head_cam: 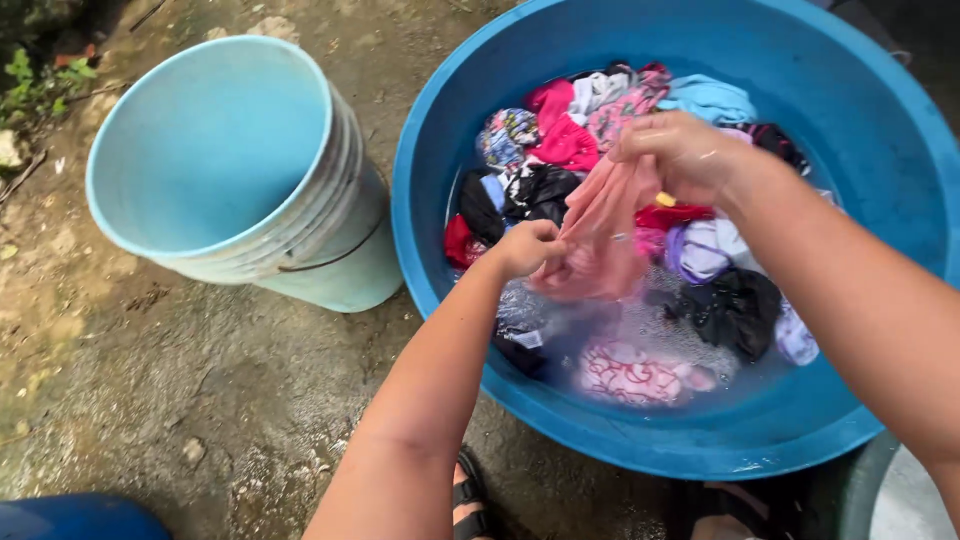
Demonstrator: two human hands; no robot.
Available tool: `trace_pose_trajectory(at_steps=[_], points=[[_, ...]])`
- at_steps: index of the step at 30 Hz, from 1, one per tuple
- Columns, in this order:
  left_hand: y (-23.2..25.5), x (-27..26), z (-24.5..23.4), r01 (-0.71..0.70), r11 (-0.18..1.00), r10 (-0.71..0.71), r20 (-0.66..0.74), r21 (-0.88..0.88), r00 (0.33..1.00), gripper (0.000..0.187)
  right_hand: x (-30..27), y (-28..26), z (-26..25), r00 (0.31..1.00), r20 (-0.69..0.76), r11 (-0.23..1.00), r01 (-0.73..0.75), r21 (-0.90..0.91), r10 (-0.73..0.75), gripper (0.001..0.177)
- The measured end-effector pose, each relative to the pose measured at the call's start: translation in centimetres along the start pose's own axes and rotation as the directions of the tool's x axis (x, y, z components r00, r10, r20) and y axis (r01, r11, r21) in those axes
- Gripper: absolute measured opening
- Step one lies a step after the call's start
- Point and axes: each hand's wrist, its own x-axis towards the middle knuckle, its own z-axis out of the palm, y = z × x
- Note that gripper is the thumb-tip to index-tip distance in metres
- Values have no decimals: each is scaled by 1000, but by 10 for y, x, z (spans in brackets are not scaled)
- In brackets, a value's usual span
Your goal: Hand washing multiple items of clothing in a basin of soapy water and transferring them to a rinse bucket.
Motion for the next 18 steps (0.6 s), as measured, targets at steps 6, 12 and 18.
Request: trace_pose_trajectory(at_steps=[6,12,18], points=[[50,-11,-27,210,957,-91,480,-199,872,24,-17,12,-63,991,-20,991,-130,-42,129,29],[39,-17,-32,67,899,14,-182,433,983,19,31,163,-124,901,-268,930,-365,-39,342,22],[-42,14,97,113,738,-28,-138,665,990,64,36,270,-82,968,112,155,149,-977,-223,37]])
